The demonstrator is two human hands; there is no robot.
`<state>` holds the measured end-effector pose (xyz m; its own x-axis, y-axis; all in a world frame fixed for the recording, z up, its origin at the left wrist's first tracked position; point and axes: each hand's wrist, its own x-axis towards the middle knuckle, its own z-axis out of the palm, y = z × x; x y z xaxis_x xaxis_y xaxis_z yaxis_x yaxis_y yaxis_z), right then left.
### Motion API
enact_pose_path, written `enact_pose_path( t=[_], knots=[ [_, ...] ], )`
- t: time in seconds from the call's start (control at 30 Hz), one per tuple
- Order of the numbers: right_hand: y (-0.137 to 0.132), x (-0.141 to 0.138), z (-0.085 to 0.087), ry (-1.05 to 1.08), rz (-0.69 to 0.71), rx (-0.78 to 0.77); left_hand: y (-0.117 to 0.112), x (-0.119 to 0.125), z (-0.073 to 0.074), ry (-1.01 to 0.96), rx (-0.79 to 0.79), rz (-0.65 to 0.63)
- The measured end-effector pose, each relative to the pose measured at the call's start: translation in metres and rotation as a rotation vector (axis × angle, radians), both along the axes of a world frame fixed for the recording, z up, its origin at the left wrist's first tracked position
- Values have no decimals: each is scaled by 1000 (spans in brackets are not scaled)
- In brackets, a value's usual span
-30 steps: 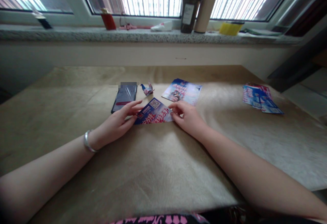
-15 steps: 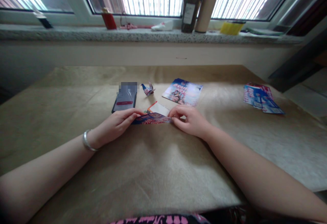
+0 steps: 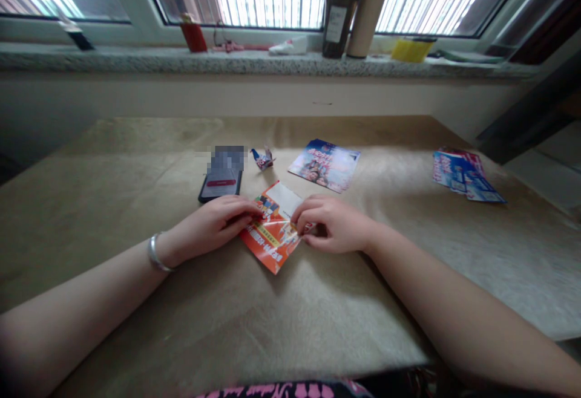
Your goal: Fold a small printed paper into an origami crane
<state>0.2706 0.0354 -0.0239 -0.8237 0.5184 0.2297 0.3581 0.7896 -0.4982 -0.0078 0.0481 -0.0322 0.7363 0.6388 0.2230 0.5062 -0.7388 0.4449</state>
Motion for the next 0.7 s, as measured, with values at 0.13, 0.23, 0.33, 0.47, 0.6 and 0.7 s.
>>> enact_pose_path(
  t=[0.13,0.23,0.33,0.47,0.6,0.7],
  knots=[
    [1,0,0,-73,-11,105,-1,2,3,20,124,-86],
    [3,1,-1,-91,-42,210,-1,2,3,33,200,-113],
    [6,3,-2,-119,-71,309,-2,1,3,70,222,-130],
    [8,7,-6,-165,-184,488,-4,-1,4,110,240,-145],
    [10,9,-10,-179,-347,527,-9,0,10,145,249,-178],
    [14,9,-14,-179,-400,443,-13,2,13,164,232,-196]
  ],
)
